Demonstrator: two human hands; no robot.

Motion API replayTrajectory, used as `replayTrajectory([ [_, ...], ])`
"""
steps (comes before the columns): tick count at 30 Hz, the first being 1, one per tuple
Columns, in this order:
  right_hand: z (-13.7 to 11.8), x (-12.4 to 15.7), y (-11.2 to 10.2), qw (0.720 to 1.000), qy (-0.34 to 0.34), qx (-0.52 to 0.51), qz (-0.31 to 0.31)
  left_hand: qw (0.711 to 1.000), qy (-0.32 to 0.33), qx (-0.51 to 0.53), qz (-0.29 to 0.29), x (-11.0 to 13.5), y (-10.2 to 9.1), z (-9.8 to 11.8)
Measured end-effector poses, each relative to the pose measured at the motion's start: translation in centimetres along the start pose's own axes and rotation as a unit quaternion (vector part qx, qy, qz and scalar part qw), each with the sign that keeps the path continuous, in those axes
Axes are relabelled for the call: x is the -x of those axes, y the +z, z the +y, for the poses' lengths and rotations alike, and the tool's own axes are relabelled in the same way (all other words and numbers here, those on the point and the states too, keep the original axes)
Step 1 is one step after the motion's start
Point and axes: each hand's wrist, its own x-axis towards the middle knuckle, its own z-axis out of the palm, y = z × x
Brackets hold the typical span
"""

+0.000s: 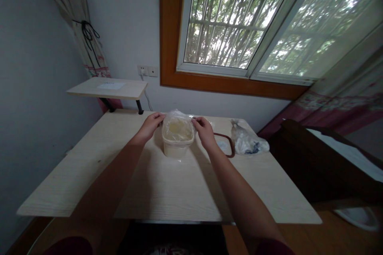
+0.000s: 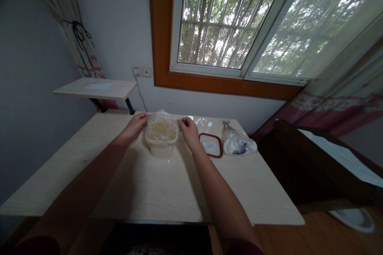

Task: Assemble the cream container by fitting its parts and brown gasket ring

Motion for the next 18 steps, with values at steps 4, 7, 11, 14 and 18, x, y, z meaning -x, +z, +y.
replayTrajectory([
  [4, 0.5, 0.3, 0.1, 1.000, 0.016, -0.004, 0.000, 0.998, -0.049, 0.037, -0.006, 0.6, 0.2, 0.3],
  [7, 0.9, 0.6, 0.2, 0.999, 0.040, -0.010, -0.014, 0.996, -0.070, 0.047, -0.010, 1.1, 0.3, 0.4],
  [11, 1.2, 0.9, 0.2, 0.996, 0.080, -0.027, -0.033, 0.995, -0.085, 0.039, -0.019, 1.5, 0.3, 0.2],
  [14, 1.3, 1.1, 0.2, 0.994, 0.097, -0.016, -0.040, 0.995, -0.092, 0.031, -0.031, 1.5, 0.3, -0.2],
  [18, 1.5, 1.3, 0.1, 0.992, 0.113, 0.002, -0.054, 0.994, -0.096, 0.020, -0.042, 1.6, 0.0, -0.8],
])
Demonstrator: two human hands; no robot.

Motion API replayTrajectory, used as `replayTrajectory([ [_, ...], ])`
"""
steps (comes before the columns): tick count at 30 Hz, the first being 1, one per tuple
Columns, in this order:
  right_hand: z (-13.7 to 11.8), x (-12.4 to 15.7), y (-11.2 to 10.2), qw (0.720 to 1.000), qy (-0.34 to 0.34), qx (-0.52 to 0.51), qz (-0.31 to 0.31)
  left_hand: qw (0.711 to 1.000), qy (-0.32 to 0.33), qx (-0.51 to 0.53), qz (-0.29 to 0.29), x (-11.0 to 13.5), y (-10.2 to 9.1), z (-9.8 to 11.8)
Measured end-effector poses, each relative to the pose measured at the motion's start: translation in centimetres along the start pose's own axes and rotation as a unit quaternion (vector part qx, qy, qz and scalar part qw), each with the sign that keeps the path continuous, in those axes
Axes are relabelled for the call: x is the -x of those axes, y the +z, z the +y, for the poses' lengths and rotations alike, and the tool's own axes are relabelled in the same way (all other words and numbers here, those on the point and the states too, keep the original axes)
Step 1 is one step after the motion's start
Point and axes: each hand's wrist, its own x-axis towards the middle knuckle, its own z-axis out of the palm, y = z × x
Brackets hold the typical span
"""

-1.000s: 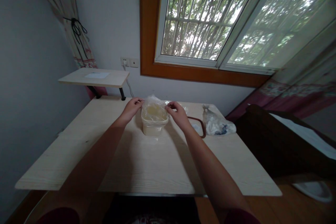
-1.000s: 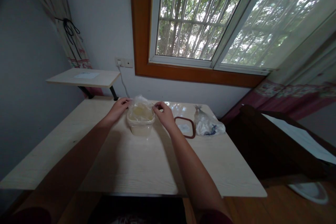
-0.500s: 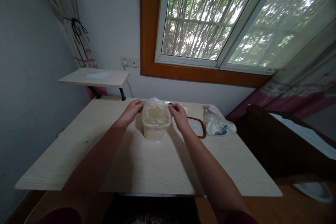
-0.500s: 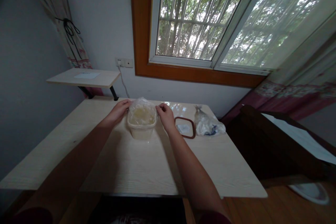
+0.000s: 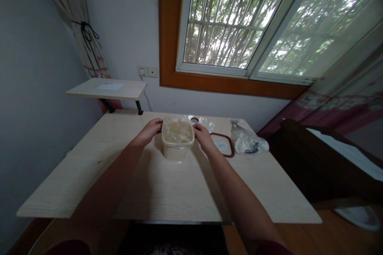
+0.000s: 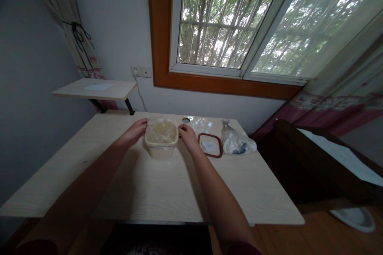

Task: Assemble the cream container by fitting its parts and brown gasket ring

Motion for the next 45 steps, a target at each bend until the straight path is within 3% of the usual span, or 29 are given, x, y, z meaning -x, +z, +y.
replayTrajectory([
  [13, 1.9, 0.6, -1.3, 0.998, 0.016, 0.055, -0.029, 0.996, 0.001, -0.087, -0.027, 0.4, -2.6, -1.0],
  [15, 1.8, 0.6, -1.6, 0.997, 0.008, 0.069, -0.028, 0.993, 0.011, -0.120, -0.009, 0.3, -2.8, -1.0],
  [20, 0.6, 0.9, -2.0, 0.993, -0.039, 0.107, -0.007, 0.965, 0.127, -0.191, 0.129, 0.9, -2.1, 1.2],
  [22, -0.6, 1.2, -2.1, 0.987, -0.094, 0.126, 0.034, 0.944, 0.204, -0.220, 0.138, 1.7, -1.4, 2.7],
  [24, -2.1, 1.8, -2.1, 0.973, -0.166, 0.141, 0.076, 0.924, 0.260, -0.257, 0.110, 2.7, -0.6, 4.2],
  [26, -3.6, 2.5, -2.0, 0.959, -0.226, 0.153, 0.079, 0.905, 0.298, -0.295, 0.067, 3.6, 0.1, 5.3],
  [32, -6.1, 3.8, -1.5, 0.898, -0.377, 0.225, -0.031, 0.869, 0.336, -0.355, -0.078, 4.7, 1.1, 5.8],
  [35, -6.1, 4.1, -1.4, 0.874, -0.402, 0.261, -0.076, 0.859, 0.322, -0.384, -0.102, 4.6, 1.1, 5.3],
  [38, -6.0, 4.3, -1.5, 0.866, -0.406, 0.279, -0.083, 0.852, 0.305, -0.409, -0.118, 4.5, 0.9, 5.0],
  [45, -5.8, 4.3, -1.5, 0.851, -0.410, 0.309, -0.111, 0.882, 0.259, -0.362, -0.154, 4.5, 0.7, 5.5],
])
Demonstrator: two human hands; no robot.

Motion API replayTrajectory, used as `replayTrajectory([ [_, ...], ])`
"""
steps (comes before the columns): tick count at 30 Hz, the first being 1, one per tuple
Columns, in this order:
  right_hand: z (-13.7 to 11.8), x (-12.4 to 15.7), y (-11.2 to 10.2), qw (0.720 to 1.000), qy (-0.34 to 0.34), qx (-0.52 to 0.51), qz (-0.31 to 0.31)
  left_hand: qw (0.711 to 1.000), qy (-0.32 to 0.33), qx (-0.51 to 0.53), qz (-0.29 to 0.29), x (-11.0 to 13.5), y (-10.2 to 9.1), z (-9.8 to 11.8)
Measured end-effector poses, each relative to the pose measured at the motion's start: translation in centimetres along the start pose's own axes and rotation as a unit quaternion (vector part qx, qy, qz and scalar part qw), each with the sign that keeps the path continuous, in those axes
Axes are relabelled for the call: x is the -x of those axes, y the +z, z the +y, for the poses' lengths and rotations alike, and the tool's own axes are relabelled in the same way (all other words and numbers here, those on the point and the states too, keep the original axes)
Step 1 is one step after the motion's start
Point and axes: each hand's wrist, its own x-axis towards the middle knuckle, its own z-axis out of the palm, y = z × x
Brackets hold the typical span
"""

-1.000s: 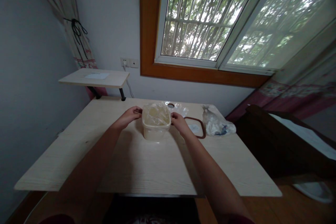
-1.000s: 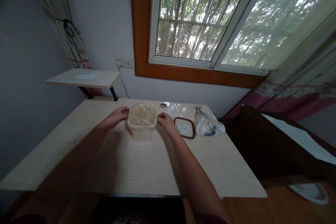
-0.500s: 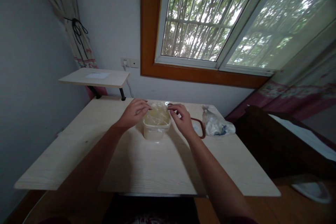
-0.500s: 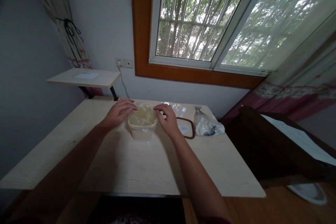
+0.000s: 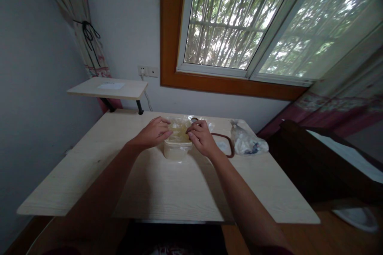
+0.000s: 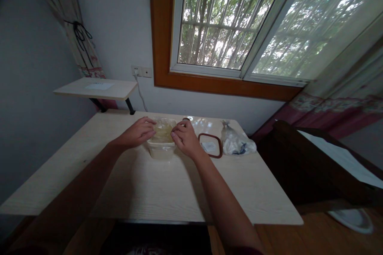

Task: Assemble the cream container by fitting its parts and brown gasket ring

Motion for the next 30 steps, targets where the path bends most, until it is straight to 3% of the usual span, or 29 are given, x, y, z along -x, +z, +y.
replayTrajectory([
  [4, -0.1, 0.1, 0.0, 1.000, 0.000, 0.009, -0.010, 1.000, 0.011, 0.023, 0.002, 0.0, 0.1, 0.1],
  [6, -0.1, 0.3, -0.1, 1.000, 0.000, 0.010, -0.015, 0.999, 0.008, 0.017, 0.031, 0.1, 0.3, -0.2],
  [11, -0.2, 1.1, -0.5, 1.000, 0.004, 0.015, -0.016, 0.970, -0.046, -0.045, 0.235, 0.5, 0.6, -0.9],
  [13, -0.4, 1.4, -0.6, 1.000, 0.005, 0.020, 0.001, 0.955, -0.092, -0.030, 0.279, 0.5, 0.5, -1.1],
  [15, -0.7, 1.6, -0.5, 1.000, 0.000, 0.020, 0.011, 0.952, -0.141, 0.001, 0.272, 0.5, 0.4, -1.2],
  [21, -1.1, 1.7, 0.2, 1.000, -0.022, 0.009, 0.006, 0.955, -0.229, 0.077, 0.171, 0.4, 0.8, -1.4],
  [30, -0.3, 1.5, 1.5, 0.997, -0.032, 0.064, 0.013, 0.950, -0.226, 0.106, 0.185, -0.6, 0.8, -2.6],
])
